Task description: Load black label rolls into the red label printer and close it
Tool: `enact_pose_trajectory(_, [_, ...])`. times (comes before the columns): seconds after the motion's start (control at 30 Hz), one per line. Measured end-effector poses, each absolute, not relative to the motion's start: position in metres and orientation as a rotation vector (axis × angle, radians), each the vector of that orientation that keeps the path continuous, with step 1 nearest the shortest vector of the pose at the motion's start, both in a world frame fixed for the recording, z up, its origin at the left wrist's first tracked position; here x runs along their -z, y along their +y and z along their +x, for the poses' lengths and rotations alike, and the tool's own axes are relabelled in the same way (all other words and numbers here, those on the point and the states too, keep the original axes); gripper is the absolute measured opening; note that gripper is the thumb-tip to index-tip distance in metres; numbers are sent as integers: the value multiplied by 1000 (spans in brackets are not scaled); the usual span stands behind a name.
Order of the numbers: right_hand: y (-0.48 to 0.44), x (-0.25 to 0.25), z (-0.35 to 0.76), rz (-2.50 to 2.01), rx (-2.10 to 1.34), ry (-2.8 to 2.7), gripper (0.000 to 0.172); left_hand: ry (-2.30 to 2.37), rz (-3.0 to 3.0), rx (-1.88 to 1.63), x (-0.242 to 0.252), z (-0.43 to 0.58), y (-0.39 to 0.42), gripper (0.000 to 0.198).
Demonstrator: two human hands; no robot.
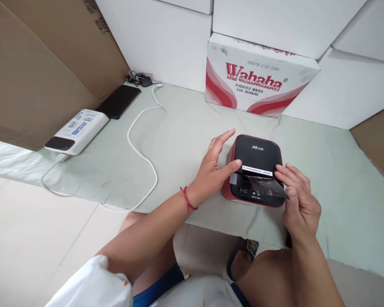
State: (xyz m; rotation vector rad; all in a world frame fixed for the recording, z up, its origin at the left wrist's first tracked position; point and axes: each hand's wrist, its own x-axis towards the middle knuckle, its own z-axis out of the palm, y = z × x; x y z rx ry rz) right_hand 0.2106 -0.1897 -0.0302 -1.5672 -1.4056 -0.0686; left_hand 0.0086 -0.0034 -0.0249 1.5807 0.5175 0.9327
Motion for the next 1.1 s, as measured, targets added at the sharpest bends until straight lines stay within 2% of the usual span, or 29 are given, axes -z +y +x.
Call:
enact_pose_trajectory(0.17, [-191,30,212,-1553,78,-1479,40,380,1172,-733,30,20,9,129])
enact_pose_trajectory(0.27, [-192,27,211,-1553,65,-1489,40,396,1163,-683,29,18,12,145])
enact_pose_trajectory(0.67, [-192,21,201,-1567,42,-1444,38,378,1116,-570,26,7,6,125])
enact_pose_trajectory(0.77, [-192,18,195,-1515,91,-1514,51,307,1019,-568,29,8,3,120])
enact_pose_trajectory(0.83, [-192,16,189,-1489,146,-1578,63,269,962,-568,30,8,2,123])
enact_pose_trajectory(0.9, [-192,13,184,-1493,221,-1653,66,264,924,-568,31,7,2,127])
enact_pose_trajectory(1.1, [-197,3,172,-1632,380,-1653,45,299,1035,-500,32,1,9,137])
